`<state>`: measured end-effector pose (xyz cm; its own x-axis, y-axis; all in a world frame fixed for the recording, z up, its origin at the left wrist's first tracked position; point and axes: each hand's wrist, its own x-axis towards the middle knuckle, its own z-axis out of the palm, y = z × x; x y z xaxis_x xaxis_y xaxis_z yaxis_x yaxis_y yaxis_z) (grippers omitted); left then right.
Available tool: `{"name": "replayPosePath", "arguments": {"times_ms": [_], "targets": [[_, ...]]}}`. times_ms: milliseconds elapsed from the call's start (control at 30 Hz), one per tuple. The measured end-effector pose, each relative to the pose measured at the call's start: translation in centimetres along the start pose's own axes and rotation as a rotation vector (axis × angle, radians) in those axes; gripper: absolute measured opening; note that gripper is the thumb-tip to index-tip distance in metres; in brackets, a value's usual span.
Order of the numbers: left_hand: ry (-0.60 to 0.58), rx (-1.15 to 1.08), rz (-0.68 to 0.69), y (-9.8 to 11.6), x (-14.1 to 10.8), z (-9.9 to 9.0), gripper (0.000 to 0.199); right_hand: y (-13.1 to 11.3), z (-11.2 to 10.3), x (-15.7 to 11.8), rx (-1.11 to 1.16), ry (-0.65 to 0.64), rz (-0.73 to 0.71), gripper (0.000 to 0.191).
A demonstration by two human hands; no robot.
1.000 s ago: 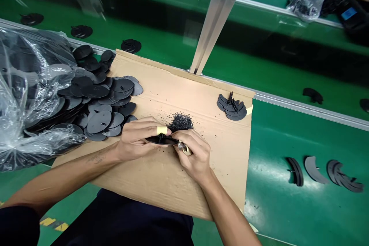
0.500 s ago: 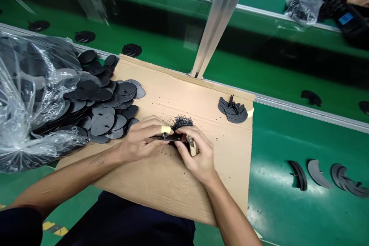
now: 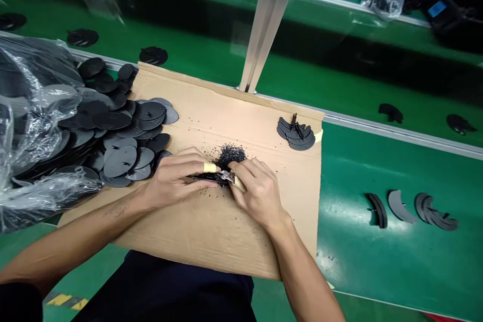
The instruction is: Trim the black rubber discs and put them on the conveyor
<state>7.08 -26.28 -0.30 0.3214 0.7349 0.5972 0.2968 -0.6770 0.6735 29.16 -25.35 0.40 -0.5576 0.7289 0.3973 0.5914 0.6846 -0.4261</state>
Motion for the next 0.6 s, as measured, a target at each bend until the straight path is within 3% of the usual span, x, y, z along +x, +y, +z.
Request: {"name": "replayPosePath", "arguments": {"times_ms": [400, 600], "targets": [[-0.052, -0.021, -0.001, -0.33, -0.04, 0.07, 0.015, 0.35, -0.53, -0.37, -0.13, -0.084, -0.031, 0.022], [-0.05, 0.131, 0.058, -0.07, 0.12, 0.09, 0.016, 0.24, -0.46, -0.07, -0.339, -0.038, -0.002, 0.023]]}}
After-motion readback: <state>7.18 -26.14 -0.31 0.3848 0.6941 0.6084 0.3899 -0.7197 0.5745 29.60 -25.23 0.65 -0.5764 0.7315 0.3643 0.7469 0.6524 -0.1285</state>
